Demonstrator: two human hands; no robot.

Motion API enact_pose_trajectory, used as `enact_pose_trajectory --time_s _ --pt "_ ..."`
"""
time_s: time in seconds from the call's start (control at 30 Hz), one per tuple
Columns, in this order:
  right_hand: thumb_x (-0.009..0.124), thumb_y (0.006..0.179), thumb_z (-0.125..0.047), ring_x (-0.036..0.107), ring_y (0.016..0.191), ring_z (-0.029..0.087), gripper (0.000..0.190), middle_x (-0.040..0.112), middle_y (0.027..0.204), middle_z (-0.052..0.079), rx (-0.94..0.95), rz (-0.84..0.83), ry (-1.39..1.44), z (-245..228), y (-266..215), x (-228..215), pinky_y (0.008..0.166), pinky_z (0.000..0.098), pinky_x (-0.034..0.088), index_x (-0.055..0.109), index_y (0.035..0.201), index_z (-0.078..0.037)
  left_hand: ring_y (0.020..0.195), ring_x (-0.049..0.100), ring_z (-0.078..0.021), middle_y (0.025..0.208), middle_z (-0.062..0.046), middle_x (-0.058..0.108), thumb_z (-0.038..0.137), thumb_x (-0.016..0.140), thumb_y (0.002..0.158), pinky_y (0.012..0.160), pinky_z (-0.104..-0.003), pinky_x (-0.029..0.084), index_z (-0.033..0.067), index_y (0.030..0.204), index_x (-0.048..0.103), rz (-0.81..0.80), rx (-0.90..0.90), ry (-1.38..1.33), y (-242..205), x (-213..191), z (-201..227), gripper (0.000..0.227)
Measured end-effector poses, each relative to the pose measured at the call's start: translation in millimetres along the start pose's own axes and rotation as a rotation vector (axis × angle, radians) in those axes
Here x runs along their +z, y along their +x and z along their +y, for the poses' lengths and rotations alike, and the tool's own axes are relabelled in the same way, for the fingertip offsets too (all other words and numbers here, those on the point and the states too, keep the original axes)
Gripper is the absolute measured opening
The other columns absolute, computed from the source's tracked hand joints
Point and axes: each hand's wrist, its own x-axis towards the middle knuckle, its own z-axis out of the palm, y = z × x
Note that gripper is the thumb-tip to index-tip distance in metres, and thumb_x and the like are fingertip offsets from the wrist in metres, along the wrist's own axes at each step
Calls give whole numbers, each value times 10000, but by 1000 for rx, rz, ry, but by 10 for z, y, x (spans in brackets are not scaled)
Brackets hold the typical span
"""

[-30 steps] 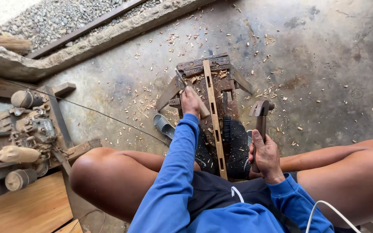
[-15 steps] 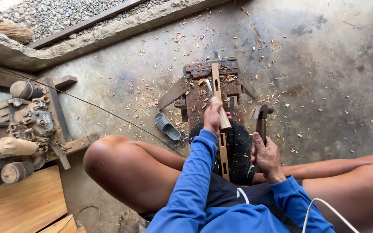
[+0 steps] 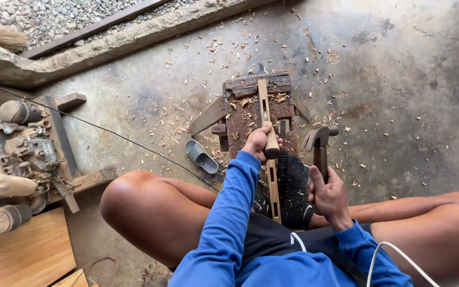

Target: The person sits cross-legged on the floor and uses a hammer to strike a chisel, carving a long piece of wood clamped to a wooden block. Wood shavings accumulate around the work area as the person repeatedly hammers the chisel along the wood.

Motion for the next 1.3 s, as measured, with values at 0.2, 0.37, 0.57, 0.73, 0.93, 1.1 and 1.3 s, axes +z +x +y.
enact_pose_trajectory --time_s 0.2,0.37,0.57,0.73,0.93,1.1,1.3 --pt "703 969 -338 560 586 108 370 588 686 15 -604 69 -311 -699 -245 27 534 291 464 590 1152 -37 709 689 -268 864 -132 654 332 584 999 608 -415 620 88 1148 527 -66 -146 -15 -82 115 205 292" --pt "804 787 -358 656 709 264 447 651 869 89 -1274 -157 -532 -382 384 -126 602 364 516 529 1044 -118 646 677 -228 779 -75 645 287 634 976 567 -391 611 87 1043 564 -60 -122 -62 -75 69 143 222" --pt "792 781 -316 676 684 340 373 674 829 117 -947 -332 -1069 -260 560 -42 582 438 539 633 1003 -63 549 631 -244 745 -73 627 349 652 983 490 -412 580 68 1019 599 -131 -95 51 120 -151 -3 288" --pt "745 789 -274 677 668 301 252 656 801 89 -1338 -606 -989 -49 849 -196 565 420 538 610 936 -122 599 650 -220 765 -59 641 351 625 975 529 -420 584 122 1035 590 -41 -128 -26 -67 -86 -52 239" --pt "749 747 -294 649 639 309 292 602 733 85 -1200 -534 -1159 -181 802 -94 532 428 522 603 916 -106 583 652 -231 770 -72 651 351 646 979 525 -424 592 86 1050 584 -77 -63 -58 62 -99 -90 282" --pt "717 805 -238 660 658 273 238 597 760 68 -1551 -659 -943 -12 912 -187 565 412 536 555 936 -121 592 659 -216 782 -55 648 383 659 992 538 -421 594 111 1042 552 -44 -36 -24 156 -120 -208 297" --pt "741 868 -374 653 657 385 347 653 756 176 -751 -226 -941 -513 658 -4 545 470 507 610 920 -57 834 685 -212 1119 -87 709 64 632 917 683 -408 579 129 1393 568 -126 256 281 170 21 -72 485"
